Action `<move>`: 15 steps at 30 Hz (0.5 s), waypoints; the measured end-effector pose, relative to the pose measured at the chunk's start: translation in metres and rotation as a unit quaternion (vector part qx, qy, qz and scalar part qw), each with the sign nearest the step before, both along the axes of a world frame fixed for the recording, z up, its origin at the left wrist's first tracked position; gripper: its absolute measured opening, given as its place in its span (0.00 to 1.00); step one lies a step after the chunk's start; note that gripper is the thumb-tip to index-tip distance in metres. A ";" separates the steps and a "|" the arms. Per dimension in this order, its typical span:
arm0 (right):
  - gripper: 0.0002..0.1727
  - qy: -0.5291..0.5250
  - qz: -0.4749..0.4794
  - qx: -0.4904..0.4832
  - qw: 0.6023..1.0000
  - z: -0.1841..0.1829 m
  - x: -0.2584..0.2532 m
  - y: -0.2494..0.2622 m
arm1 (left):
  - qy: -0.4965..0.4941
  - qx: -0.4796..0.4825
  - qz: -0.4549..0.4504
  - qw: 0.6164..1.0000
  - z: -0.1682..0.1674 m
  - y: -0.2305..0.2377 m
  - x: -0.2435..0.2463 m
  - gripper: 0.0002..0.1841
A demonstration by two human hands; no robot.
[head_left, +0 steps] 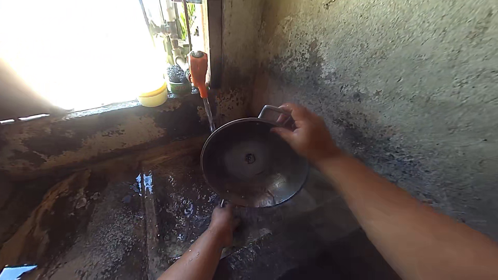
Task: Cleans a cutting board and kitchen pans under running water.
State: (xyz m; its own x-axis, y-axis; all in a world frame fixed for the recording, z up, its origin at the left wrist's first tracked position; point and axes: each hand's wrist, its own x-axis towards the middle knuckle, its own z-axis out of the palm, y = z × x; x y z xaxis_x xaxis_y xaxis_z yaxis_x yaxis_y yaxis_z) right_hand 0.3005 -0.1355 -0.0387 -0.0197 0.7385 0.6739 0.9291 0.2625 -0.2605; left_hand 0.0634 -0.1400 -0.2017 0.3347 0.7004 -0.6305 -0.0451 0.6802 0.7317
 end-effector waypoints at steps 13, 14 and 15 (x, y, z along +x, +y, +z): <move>0.29 0.287 -0.149 0.008 0.946 -0.060 -0.003 -0.029 | 0.158 0.176 -0.048 0.970 0.006 0.059 -0.037 0.30; 0.31 0.322 -0.205 -0.037 0.923 -0.068 -0.004 -0.022 | 0.190 0.193 -0.060 0.961 0.011 0.068 -0.048 0.32; 0.31 0.355 -0.245 -0.079 0.898 -0.078 -0.006 -0.015 | 0.232 0.211 -0.079 0.946 0.017 0.077 -0.059 0.33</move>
